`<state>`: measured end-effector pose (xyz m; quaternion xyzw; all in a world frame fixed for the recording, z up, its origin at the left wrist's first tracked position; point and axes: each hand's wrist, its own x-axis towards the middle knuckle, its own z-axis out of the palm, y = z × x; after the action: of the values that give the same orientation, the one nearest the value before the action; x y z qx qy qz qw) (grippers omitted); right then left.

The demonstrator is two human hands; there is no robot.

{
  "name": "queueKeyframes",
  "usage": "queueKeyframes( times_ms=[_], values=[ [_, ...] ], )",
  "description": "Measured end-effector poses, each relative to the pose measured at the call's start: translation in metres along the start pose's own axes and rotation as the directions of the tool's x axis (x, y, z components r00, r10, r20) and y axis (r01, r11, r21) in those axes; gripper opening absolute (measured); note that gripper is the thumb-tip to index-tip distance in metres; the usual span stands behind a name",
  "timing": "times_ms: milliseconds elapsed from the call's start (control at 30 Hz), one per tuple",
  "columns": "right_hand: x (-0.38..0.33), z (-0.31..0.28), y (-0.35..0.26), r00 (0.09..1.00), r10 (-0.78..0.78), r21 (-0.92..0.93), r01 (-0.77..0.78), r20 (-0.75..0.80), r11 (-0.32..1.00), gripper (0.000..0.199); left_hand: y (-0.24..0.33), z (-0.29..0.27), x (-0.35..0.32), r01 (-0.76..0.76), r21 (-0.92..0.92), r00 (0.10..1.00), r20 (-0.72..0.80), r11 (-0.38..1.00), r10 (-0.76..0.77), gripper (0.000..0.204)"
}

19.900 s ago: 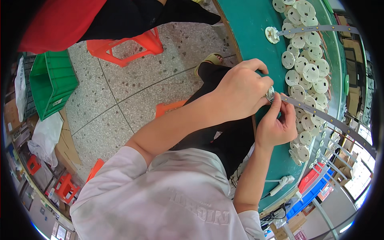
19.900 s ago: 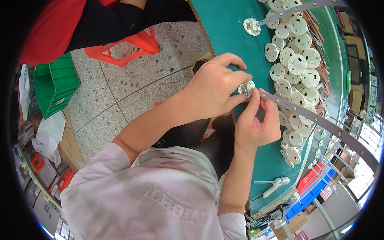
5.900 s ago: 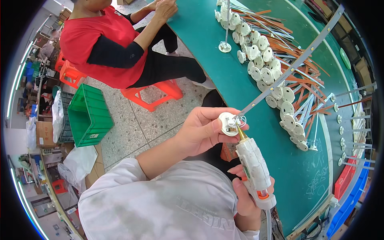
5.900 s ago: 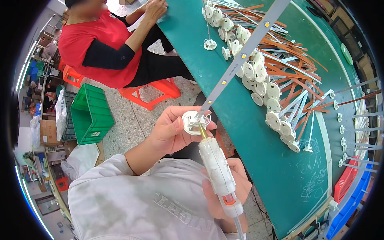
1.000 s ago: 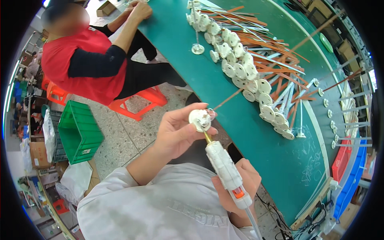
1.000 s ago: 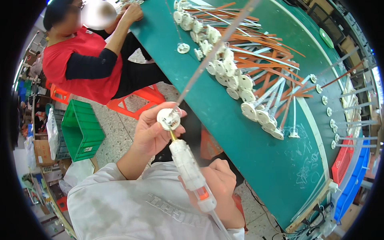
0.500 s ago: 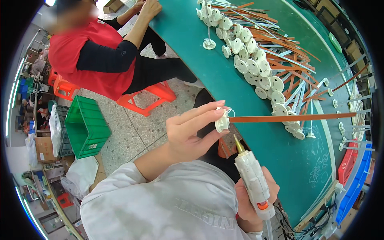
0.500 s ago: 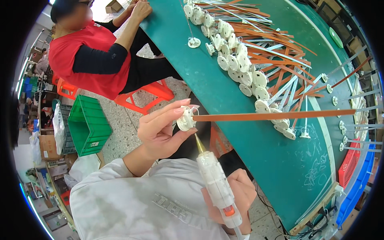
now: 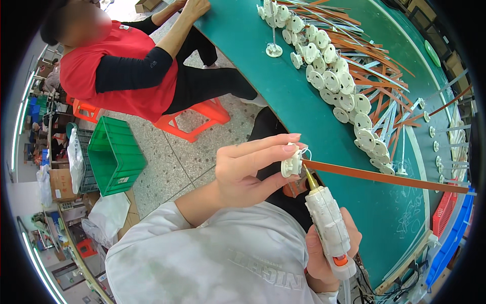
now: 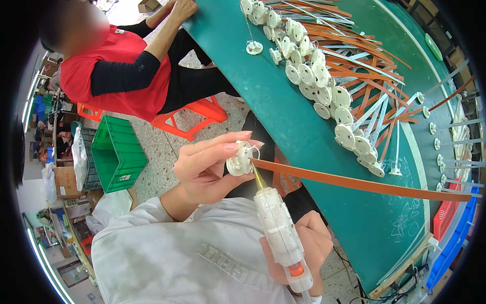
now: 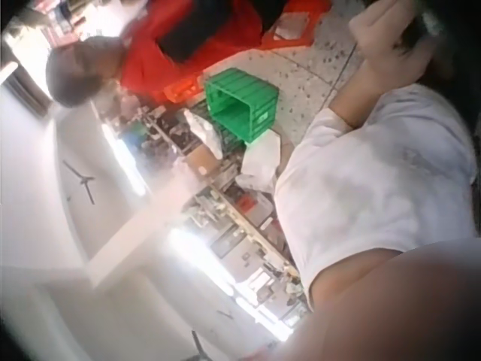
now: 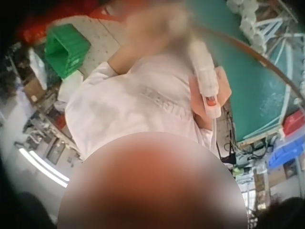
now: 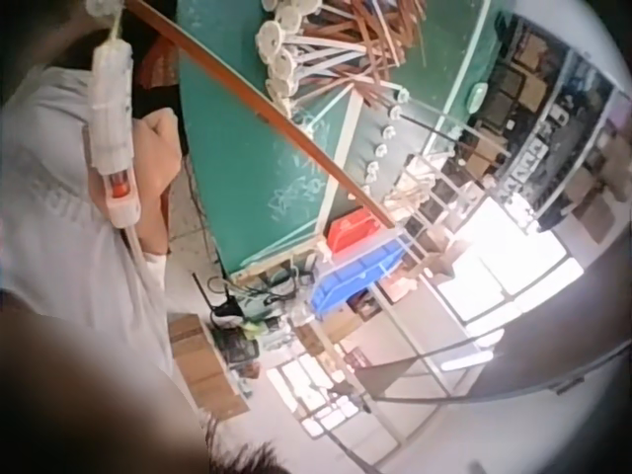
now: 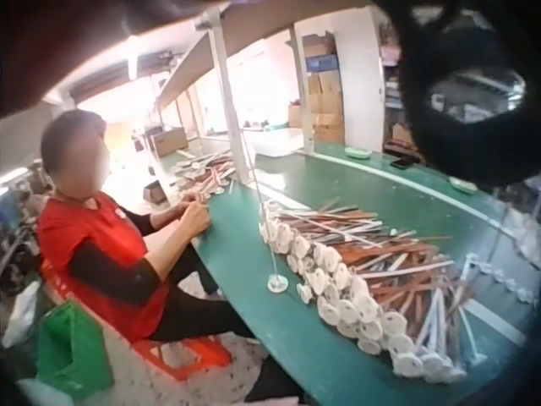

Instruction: Assembling electronic components by attaching LED strips to plastic bases using a hot glue gun.

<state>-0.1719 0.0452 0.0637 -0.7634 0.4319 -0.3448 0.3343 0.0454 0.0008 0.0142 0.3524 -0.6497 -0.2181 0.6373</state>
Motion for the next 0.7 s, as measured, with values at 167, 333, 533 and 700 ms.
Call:
queueKeyframes(
  times_ms=[167,333,533,700],
  values=[
    [-0.0026,-0.0012,0.0018,0.999,0.014,0.005,-0.014,0.032,1.0,0.026,0.0001,-0.0003,-0.0003,0.0,0.021,1.0,0.009,1.0,0.0,0.041],
    [-0.005,0.0011,0.0018,1.0,0.012,0.014,-0.012,-0.005,1.0,0.027,0.0009,0.0006,-0.0006,0.0,0.008,1.0,-0.001,1.0,0.0,0.041],
    [-0.0072,0.0006,0.0013,1.0,0.013,-0.014,-0.013,-0.016,1.0,0.027,0.0022,-0.0009,-0.0001,0.015,0.018,1.0,0.004,1.0,-0.015,0.041],
    [-0.0055,-0.0008,0.0004,0.999,0.017,-0.013,-0.016,0.028,1.0,0.027,0.0033,-0.0016,-0.0012,0.036,0.032,0.999,0.003,0.999,-0.036,0.041]
  ],
)
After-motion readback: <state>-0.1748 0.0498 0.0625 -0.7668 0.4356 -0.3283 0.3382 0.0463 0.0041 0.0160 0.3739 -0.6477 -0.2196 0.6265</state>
